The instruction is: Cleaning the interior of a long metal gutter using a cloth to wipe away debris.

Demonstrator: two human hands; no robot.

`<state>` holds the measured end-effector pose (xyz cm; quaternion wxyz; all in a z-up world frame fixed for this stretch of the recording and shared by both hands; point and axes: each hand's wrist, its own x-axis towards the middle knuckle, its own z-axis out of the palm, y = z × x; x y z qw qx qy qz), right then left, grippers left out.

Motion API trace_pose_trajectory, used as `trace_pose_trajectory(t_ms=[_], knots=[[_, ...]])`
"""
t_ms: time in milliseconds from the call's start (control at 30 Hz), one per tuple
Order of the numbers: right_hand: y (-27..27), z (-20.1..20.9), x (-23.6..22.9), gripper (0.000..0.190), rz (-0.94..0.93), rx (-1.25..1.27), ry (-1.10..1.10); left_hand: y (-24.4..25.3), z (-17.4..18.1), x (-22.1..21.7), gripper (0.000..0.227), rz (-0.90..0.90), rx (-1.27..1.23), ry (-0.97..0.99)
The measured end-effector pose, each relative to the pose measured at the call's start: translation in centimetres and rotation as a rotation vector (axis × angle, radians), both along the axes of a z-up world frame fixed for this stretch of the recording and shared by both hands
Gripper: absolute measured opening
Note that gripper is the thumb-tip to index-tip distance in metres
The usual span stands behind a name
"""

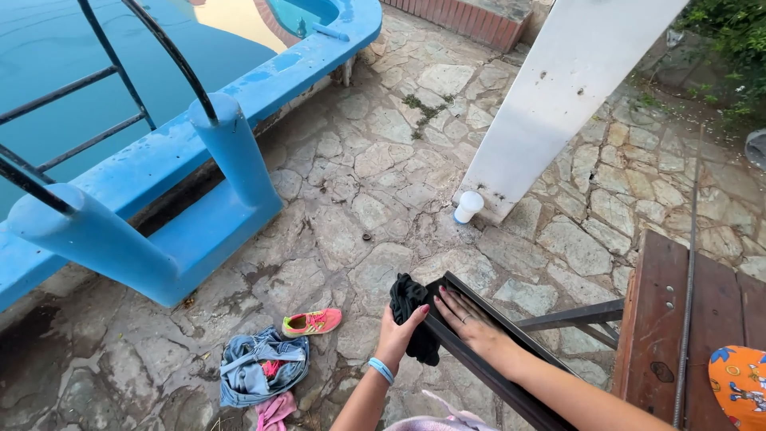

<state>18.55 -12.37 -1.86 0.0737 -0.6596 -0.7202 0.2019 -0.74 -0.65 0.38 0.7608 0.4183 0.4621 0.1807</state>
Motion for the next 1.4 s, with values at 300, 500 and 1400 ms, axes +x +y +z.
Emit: trace_pose_trajectory(t_ms=[300, 500, 1400], knots=[[6.5, -5.3, 2.1, 0.063, 0.104, 0.244, 0.017, 0.1, -2.1, 1.4, 0.116, 0.004, -0.011, 0.011], [2.1, -5.4, 2.6, 0.075, 0.077, 0.205, -0.200, 0.2, -0.4, 0.8, 0.093, 0.026, -0.013, -0.070], [0.4, 0.7, 0.7, 0.086, -0.108, -0.335, -0.122, 0.5, -1.0, 0.9, 0.130, -0.067, -0.064, 0.056]])
